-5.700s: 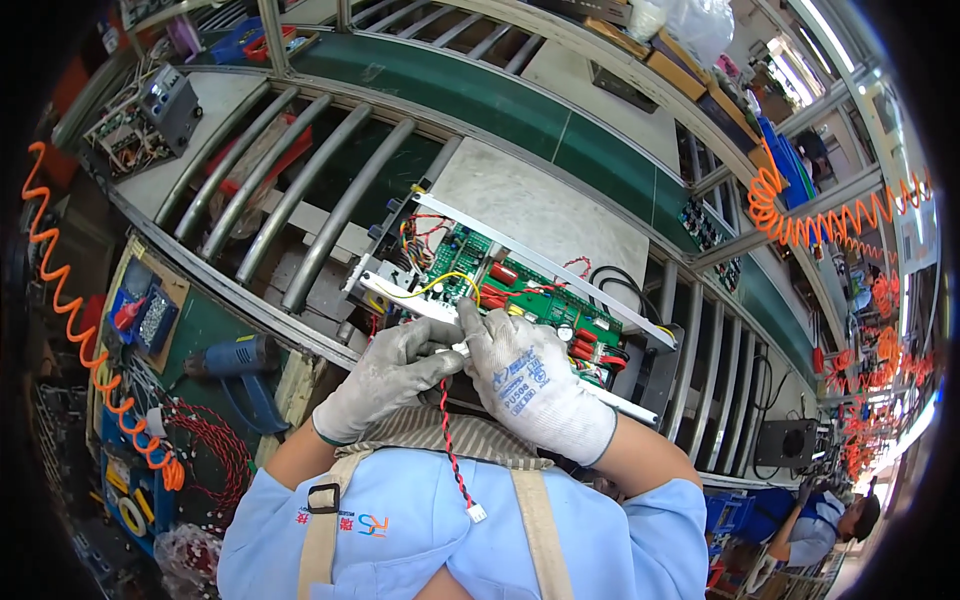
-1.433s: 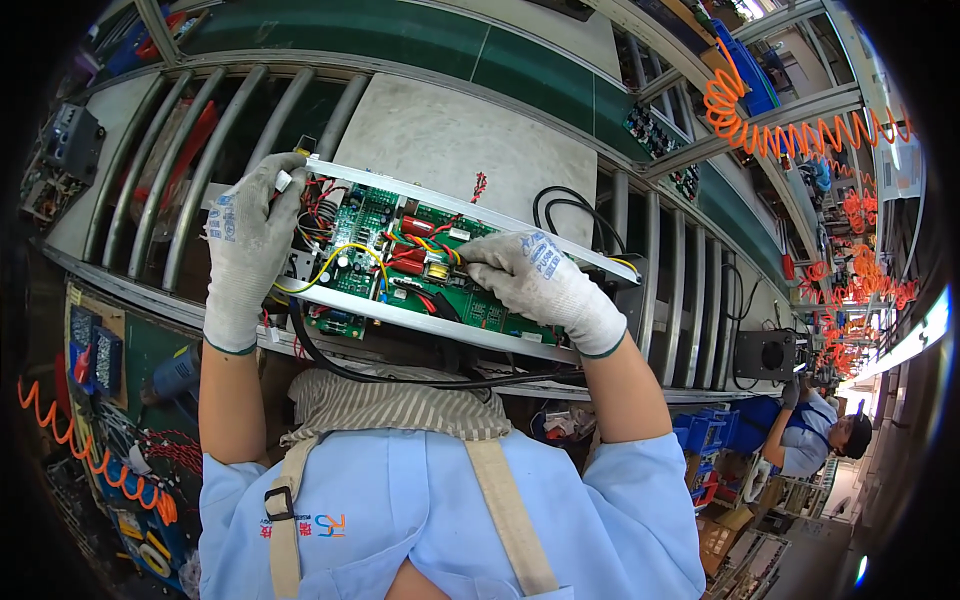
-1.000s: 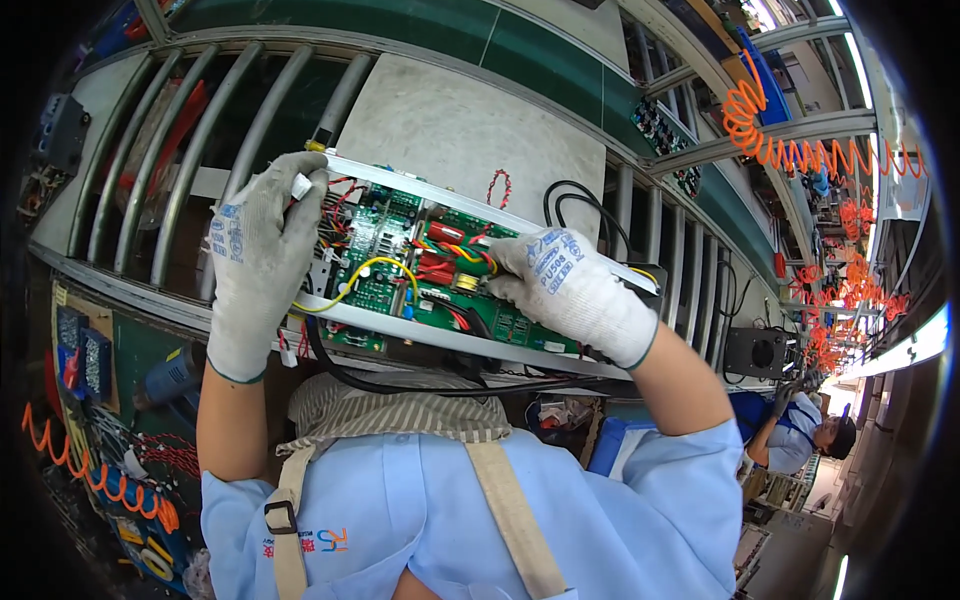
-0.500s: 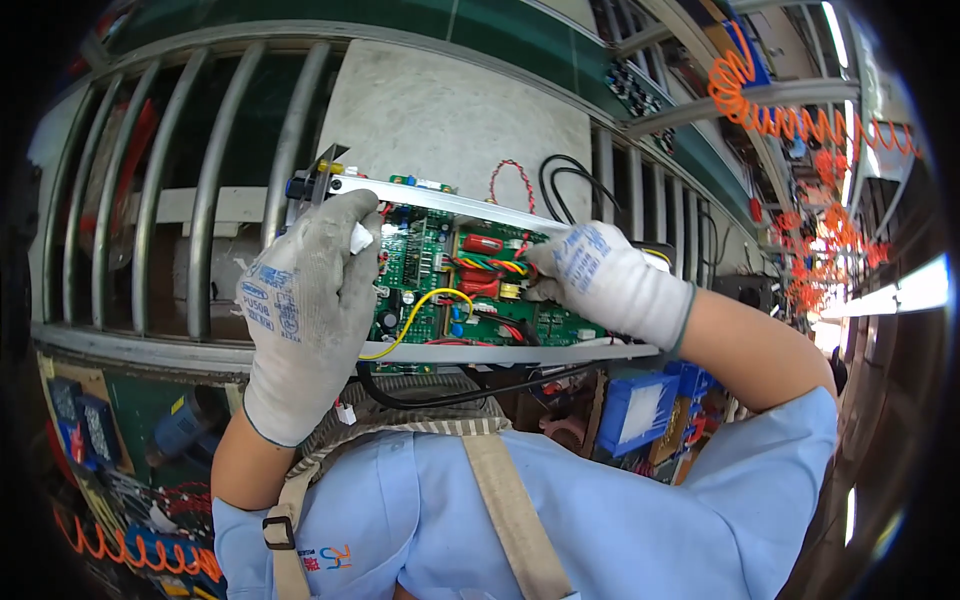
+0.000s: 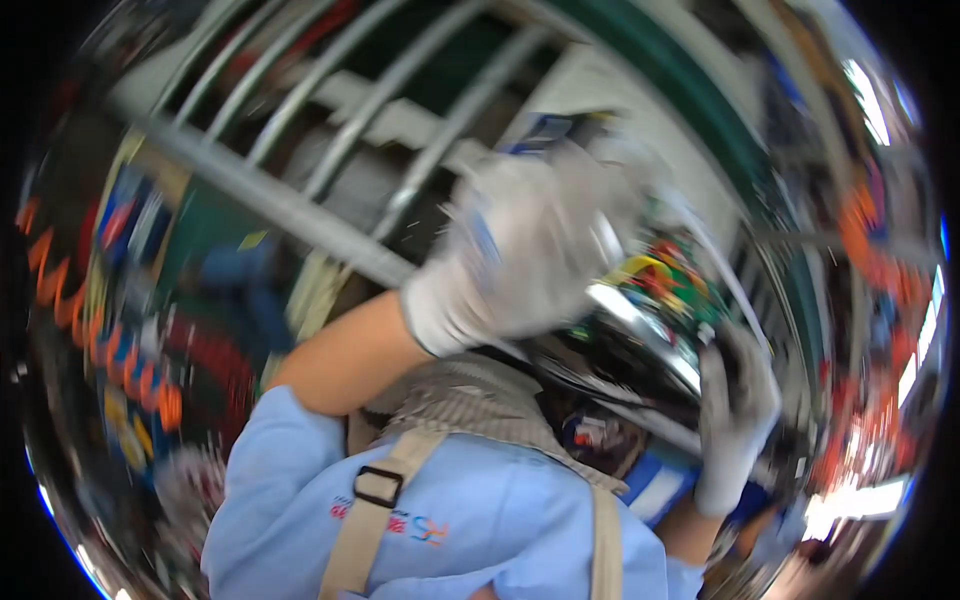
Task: The person assembles and wires electronic components by connecting internal cables to a circuit board within an electronic chassis. A heat gun is used to secure the connections.
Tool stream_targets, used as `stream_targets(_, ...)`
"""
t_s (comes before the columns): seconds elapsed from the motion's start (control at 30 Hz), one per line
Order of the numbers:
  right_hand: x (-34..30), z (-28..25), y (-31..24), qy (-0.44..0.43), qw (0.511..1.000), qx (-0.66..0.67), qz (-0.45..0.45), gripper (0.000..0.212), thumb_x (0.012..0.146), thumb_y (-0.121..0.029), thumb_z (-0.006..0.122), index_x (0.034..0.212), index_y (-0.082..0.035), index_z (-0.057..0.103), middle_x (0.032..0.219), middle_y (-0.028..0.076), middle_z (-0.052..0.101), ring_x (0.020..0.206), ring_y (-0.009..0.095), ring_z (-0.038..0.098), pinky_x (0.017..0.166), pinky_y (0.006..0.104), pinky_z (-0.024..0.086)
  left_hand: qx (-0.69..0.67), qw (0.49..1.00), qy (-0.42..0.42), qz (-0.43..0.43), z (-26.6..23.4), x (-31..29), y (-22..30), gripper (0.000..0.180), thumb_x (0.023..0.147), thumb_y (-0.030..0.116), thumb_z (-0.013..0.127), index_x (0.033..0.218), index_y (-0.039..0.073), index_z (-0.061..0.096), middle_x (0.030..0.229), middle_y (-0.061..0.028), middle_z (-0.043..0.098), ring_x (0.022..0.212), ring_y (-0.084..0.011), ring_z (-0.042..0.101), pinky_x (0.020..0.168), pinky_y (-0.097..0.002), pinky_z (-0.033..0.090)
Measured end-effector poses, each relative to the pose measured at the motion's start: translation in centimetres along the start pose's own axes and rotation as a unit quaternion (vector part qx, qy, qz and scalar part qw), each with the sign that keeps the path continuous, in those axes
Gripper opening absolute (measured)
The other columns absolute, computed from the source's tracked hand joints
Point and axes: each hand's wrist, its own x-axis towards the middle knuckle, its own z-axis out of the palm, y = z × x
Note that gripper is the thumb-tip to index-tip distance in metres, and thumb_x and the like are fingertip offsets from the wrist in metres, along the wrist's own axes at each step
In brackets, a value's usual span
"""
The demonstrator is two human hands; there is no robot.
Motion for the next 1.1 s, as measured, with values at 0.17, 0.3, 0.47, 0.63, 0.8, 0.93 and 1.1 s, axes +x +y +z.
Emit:
stream_targets(0.17, 0.8, 3.8, 7.8, 0.069, 0.957, -0.081, -0.269, 0.035, 0.092, -0.006, 0.068, 0.124, 0.005, 0.063, 0.121, 0.018, 0.065, 0.112, 0.028, 0.061, 0.098, 0.0382, 0.048, 0.048, 0.983, 0.057, -0.168, 0.1, -16.4, 4.0, 0.026, 0.081, 0.016, 0.063, 0.105, 0.012, 0.068, 0.070, -0.0059, 0.063, 0.062, -0.0275, 0.064, 0.056, -0.0384, 0.050)
stream_targets(0.3, 2.2, 3.0, 7.0, 0.072, 0.937, -0.088, -0.329, 0.029, 0.101, -0.009, 0.058, 0.126, 0.006, 0.061, 0.121, 0.017, 0.065, 0.110, 0.027, 0.062, 0.099, 0.0378, 0.048, 0.310, 0.718, -0.076, -0.619, 6.4, -43.3, 5.9, 0.027, 0.092, 0.022, 0.053, 0.109, 0.009, 0.070, 0.111, -0.0109, 0.072, 0.093, -0.0272, 0.071, 0.078, -0.0421, 0.058)
stream_targets(0.47, 7.1, 2.7, 12.2, 0.024, 0.970, 0.012, -0.243, 0.039, 0.105, -0.019, 0.050, 0.135, 0.006, 0.056, 0.130, 0.015, 0.060, 0.119, 0.026, 0.058, 0.107, 0.0349, 0.046, 0.258, 0.485, -0.235, -0.802, 15.3, -64.7, 14.7, 0.026, 0.095, 0.032, 0.054, 0.104, 0.011, 0.065, 0.107, -0.0126, 0.068, 0.101, -0.0317, 0.068, 0.080, -0.0474, 0.055)
stream_targets(0.63, 8.7, -2.0, 12.8, 0.059, 0.918, -0.241, -0.308, 0.044, 0.107, -0.018, 0.035, 0.139, 0.008, 0.052, 0.145, 0.017, 0.053, 0.130, 0.026, 0.052, 0.114, 0.0346, 0.037, 0.313, 0.559, -0.223, -0.735, 18.2, -65.1, 8.7, 0.036, 0.092, 0.032, 0.056, 0.121, 0.011, 0.060, 0.137, -0.0127, 0.055, 0.130, -0.0288, 0.050, 0.099, -0.0478, 0.043)
stream_targets(0.8, 9.3, -4.5, 14.2, 0.133, 0.894, -0.285, -0.320, 0.042, 0.106, -0.017, 0.039, 0.135, 0.007, 0.056, 0.138, 0.017, 0.059, 0.129, 0.026, 0.054, 0.114, 0.0373, 0.038, 0.238, 0.438, -0.242, -0.833, 14.2, -67.4, 1.1, 0.045, 0.097, 0.031, 0.048, 0.139, 0.017, 0.056, 0.148, -0.0092, 0.051, 0.141, -0.0283, 0.039, 0.109, -0.0590, 0.028)
stream_targets(0.93, 6.7, -2.1, 13.2, 0.169, 0.885, -0.305, -0.309, 0.040, 0.105, -0.016, 0.040, 0.135, 0.004, 0.058, 0.137, 0.019, 0.060, 0.127, 0.028, 0.056, 0.113, 0.0389, 0.039, 0.089, 0.315, -0.245, -0.913, 13.9, -72.9, -0.8, 0.048, 0.097, 0.032, 0.041, 0.141, 0.015, 0.053, 0.150, -0.0105, 0.049, 0.144, -0.0315, 0.038, 0.116, -0.0692, 0.007)
stream_targets(1.1, 2.3, 1.8, 10.9, 0.144, 0.901, -0.278, -0.301, 0.041, 0.106, -0.025, 0.043, 0.124, 0.007, 0.061, 0.120, 0.016, 0.063, 0.104, 0.027, 0.061, 0.093, 0.0386, 0.050, 0.042, 0.406, -0.180, -0.895, 17.6, -76.3, -6.5, 0.041, 0.096, 0.037, 0.042, 0.119, 0.013, 0.066, 0.129, -0.0130, 0.065, 0.123, -0.0359, 0.059, 0.115, -0.0675, 0.018)
